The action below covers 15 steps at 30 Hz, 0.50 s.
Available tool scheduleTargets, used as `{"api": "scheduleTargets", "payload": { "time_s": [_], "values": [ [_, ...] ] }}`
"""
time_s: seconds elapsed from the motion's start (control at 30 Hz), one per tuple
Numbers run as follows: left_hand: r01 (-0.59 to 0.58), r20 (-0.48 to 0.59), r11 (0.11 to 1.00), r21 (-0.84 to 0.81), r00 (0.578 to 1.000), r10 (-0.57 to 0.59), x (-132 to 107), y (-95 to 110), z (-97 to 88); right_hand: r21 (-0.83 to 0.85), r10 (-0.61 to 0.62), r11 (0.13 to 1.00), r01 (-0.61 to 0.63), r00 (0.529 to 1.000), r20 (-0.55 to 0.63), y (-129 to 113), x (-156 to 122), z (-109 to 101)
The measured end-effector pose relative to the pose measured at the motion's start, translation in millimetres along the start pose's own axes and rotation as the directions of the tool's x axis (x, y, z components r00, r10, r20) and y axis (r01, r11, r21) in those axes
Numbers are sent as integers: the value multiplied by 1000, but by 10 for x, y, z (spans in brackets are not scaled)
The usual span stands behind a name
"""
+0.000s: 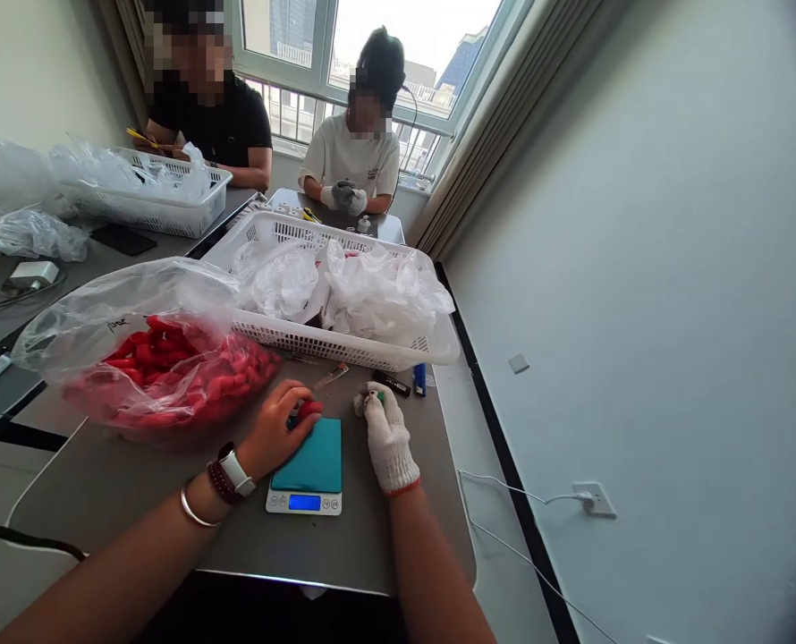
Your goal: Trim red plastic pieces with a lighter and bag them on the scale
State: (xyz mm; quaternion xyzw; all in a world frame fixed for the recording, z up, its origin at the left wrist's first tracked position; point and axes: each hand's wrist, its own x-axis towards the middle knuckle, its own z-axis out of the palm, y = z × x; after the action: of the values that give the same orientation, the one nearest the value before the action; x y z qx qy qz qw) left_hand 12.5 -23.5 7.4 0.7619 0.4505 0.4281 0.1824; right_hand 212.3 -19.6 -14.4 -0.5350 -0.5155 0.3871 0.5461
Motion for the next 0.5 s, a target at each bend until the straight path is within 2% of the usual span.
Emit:
{"api": "scheduleTargets", "payload": {
  "time_s": [0.07, 0.33, 0.5],
  "values": [
    [14, -26, 1000, -13, 1000, -15, 6, 4, -8, 59, 46, 997, -46, 999, -9, 9, 11, 14],
    [88, -81, 995, -54, 992, -92, 26, 16, -24, -8, 78, 997, -78, 997, -21, 87, 9, 35],
    [72, -87, 989, -127, 993, -83, 34, 28, -22, -18, 91, 996, -92, 995, -39, 79, 6, 31]
  ]
}}
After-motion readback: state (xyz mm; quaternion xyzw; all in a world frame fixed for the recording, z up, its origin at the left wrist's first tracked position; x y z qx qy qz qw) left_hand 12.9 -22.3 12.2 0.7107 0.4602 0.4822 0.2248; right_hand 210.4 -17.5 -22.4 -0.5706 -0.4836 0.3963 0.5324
